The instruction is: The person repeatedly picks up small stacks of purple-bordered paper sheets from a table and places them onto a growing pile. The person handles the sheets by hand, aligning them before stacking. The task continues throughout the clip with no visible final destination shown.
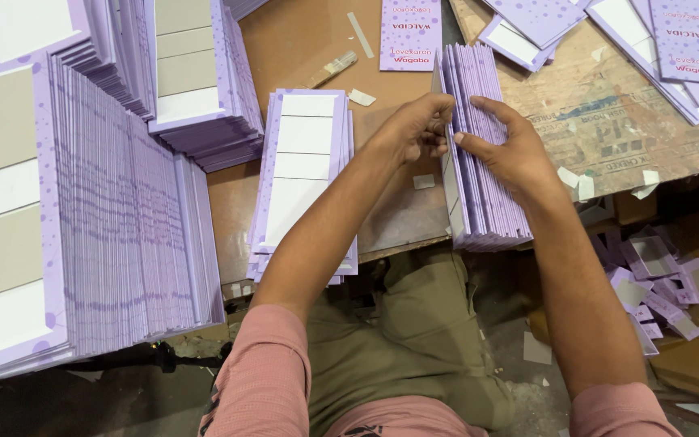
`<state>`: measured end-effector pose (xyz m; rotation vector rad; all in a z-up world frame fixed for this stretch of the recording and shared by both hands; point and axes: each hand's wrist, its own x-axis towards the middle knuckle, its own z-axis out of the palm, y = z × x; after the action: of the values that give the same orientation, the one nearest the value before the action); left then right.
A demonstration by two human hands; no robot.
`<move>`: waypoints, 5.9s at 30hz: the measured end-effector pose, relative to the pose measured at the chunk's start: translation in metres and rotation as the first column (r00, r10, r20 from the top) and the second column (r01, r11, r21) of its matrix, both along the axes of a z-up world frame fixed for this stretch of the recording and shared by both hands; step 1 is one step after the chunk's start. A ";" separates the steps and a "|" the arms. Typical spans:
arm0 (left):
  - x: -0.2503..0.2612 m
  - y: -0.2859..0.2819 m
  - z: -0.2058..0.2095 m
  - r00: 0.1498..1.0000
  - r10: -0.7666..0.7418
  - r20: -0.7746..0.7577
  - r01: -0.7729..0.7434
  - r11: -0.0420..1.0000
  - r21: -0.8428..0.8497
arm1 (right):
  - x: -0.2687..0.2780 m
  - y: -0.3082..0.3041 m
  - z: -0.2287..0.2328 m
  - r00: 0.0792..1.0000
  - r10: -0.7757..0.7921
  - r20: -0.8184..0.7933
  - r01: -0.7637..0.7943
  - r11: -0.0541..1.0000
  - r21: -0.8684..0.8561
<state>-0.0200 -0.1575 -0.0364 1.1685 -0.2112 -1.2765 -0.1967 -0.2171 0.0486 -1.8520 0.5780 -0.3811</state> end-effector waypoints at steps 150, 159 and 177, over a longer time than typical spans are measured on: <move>-0.018 -0.010 0.039 0.983 0.062 0.175 -0.093 0.980 0.175 | -0.012 -0.018 0.000 1.000 -0.022 0.000 0.021 0.958 0.285; -0.013 -0.007 0.044 0.986 0.009 0.169 -0.023 0.997 0.079 | -0.011 -0.015 0.002 1.000 0.001 0.015 -0.005 0.969 0.249; -0.016 -0.002 0.034 0.986 0.021 0.163 -0.019 1.000 -0.013 | -0.014 -0.011 0.007 1.000 -0.015 -0.018 0.020 0.969 0.247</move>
<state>-0.0364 -0.1593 -0.0026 1.2634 -0.3268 -1.1612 -0.2103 -0.2277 0.0558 -1.6131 0.6243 -0.2918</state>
